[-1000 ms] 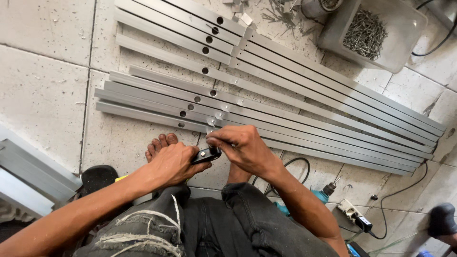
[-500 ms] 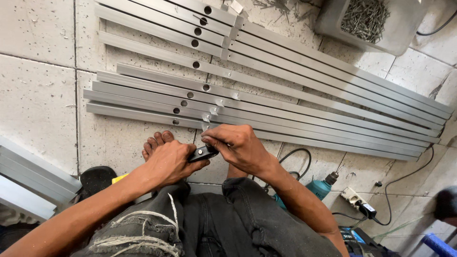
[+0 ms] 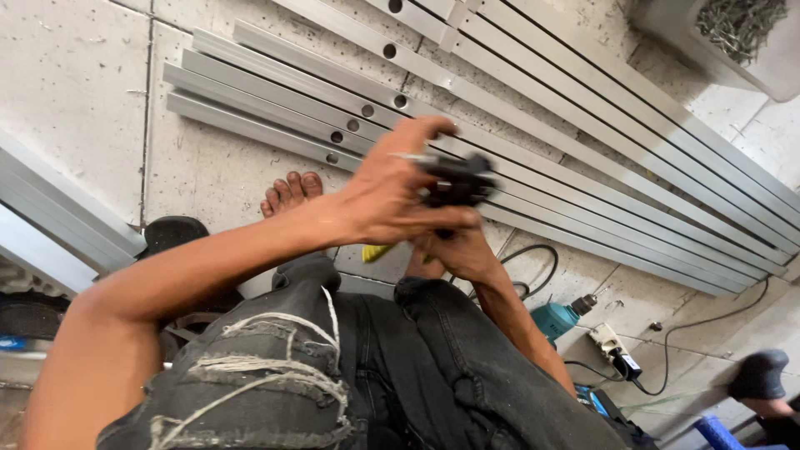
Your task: The person sits on the floor and uses a manual rivet gun to fasten metal brackets onto a series of parallel aluminum profiles. They repeatedly pick up rivets from a container, insert them into the tool, and squeeze the handles to secure the brackets to the profiles.
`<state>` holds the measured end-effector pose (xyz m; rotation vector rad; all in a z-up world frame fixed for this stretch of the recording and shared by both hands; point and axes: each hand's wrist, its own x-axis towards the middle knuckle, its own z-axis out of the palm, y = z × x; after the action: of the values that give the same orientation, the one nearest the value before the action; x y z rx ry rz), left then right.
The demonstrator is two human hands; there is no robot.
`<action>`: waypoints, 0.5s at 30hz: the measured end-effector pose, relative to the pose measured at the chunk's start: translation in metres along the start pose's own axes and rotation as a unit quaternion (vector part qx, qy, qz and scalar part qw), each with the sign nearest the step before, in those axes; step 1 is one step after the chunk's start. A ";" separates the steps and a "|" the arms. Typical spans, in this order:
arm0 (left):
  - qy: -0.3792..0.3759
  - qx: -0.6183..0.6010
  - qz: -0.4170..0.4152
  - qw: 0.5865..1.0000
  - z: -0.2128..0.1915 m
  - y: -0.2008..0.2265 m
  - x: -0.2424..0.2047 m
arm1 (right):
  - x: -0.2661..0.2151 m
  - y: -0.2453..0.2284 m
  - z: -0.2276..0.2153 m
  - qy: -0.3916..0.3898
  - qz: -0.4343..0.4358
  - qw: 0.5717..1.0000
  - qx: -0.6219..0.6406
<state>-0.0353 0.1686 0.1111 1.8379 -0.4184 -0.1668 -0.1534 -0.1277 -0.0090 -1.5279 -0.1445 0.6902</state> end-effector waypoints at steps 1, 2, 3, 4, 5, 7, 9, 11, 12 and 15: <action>0.003 -0.002 -0.005 1.000 0.007 -0.008 0.009 | 0.005 -0.039 0.008 -0.004 0.004 1.000 0.000; -0.004 -0.018 0.022 1.000 0.014 -0.017 0.018 | 0.011 -0.079 0.016 0.041 -0.005 0.999 0.036; -0.010 -0.032 0.051 0.998 0.020 -0.026 0.029 | 0.020 -0.116 0.023 0.084 -0.017 0.994 0.072; -0.006 -0.030 0.047 0.998 0.007 -0.043 0.042 | 0.021 -0.136 0.010 0.080 -0.015 0.994 0.073; 0.031 0.004 0.048 0.998 -0.007 -0.060 0.054 | 0.021 -0.157 0.001 0.071 -0.009 0.991 0.115; 0.067 0.039 0.051 0.996 -0.019 -0.103 0.077 | 0.023 -0.181 -0.021 0.064 -0.003 0.986 0.156; 0.075 0.260 0.058 0.961 -0.013 -0.157 0.092 | 0.025 -0.190 -0.044 0.134 0.016 0.991 0.027; 0.059 0.302 0.077 0.948 0.006 -0.184 0.109 | 0.033 -0.193 -0.052 0.169 0.064 0.983 -0.012; 0.049 0.346 0.100 0.932 0.015 -0.199 0.120 | 0.039 -0.194 -0.057 0.200 0.104 0.973 -0.054; 0.036 0.421 0.131 0.897 0.028 -0.214 0.137 | 0.061 -0.183 -0.069 0.189 0.160 0.963 -0.109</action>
<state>0.1246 0.1475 -0.0864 2.5924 -0.7589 0.3226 -0.0113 -0.1388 0.1380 -1.8914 0.3317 0.6340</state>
